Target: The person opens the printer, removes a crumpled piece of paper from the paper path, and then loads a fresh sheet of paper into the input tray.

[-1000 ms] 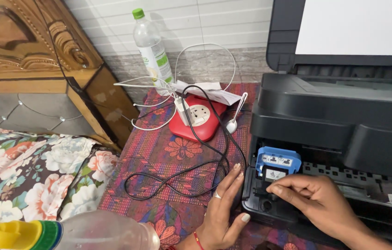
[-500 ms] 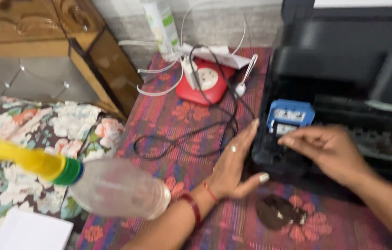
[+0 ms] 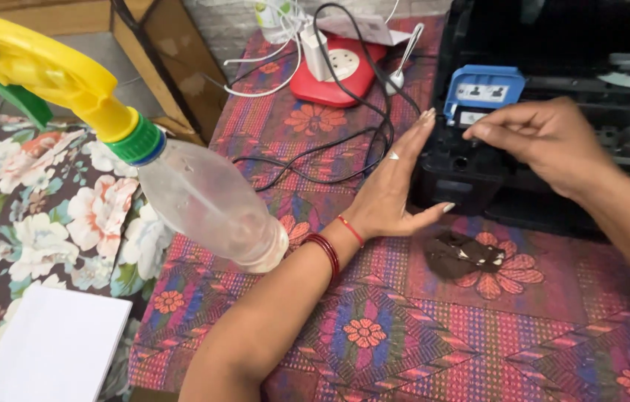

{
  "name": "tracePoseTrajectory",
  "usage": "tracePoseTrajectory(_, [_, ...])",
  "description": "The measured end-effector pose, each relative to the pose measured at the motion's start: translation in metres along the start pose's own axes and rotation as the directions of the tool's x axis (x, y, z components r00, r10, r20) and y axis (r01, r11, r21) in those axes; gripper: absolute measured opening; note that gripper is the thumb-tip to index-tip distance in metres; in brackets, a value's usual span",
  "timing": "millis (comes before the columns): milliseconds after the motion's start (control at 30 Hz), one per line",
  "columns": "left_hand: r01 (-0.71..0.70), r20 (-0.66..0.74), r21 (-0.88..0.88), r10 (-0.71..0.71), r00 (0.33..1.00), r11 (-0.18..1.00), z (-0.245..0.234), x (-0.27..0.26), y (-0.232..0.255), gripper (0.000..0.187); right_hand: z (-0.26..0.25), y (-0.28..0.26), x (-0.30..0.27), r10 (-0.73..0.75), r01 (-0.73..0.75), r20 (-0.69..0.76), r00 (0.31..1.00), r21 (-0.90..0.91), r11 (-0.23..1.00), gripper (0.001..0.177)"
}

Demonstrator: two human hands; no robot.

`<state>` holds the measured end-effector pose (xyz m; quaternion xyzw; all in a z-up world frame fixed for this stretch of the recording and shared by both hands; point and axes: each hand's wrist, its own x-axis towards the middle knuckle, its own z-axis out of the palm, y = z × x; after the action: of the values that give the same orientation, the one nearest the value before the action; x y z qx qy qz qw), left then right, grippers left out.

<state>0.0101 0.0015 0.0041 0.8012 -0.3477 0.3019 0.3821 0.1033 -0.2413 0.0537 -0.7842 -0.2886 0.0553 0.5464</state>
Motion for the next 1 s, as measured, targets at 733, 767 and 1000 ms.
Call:
tracePoseTrajectory(733, [0.033, -0.050, 0.074, -0.029, 0.998, 0.997, 0.001, 0.000, 0.005, 0.059, 0.020, 0.008, -0.003, -0.086, 0.074, -0.070, 0.994, -0.165, 0.984, 0.018])
tracePoseTrajectory(767, [0.033, -0.052, 0.074, -0.029, 0.998, 0.997, 0.001, 0.000, 0.006, 0.059, 0.021, 0.006, -0.005, -0.149, 0.136, -0.059, 0.987, -0.181, 0.974, 0.016])
tracePoseTrajectory(1000, [0.047, -0.046, 0.095, -0.043, 0.998, 0.994, 0.000, 0.002, 0.009, 0.059, 0.025, -0.008, -0.013, -0.468, 0.426, -0.025, 0.883, -0.372, 0.824, 0.011])
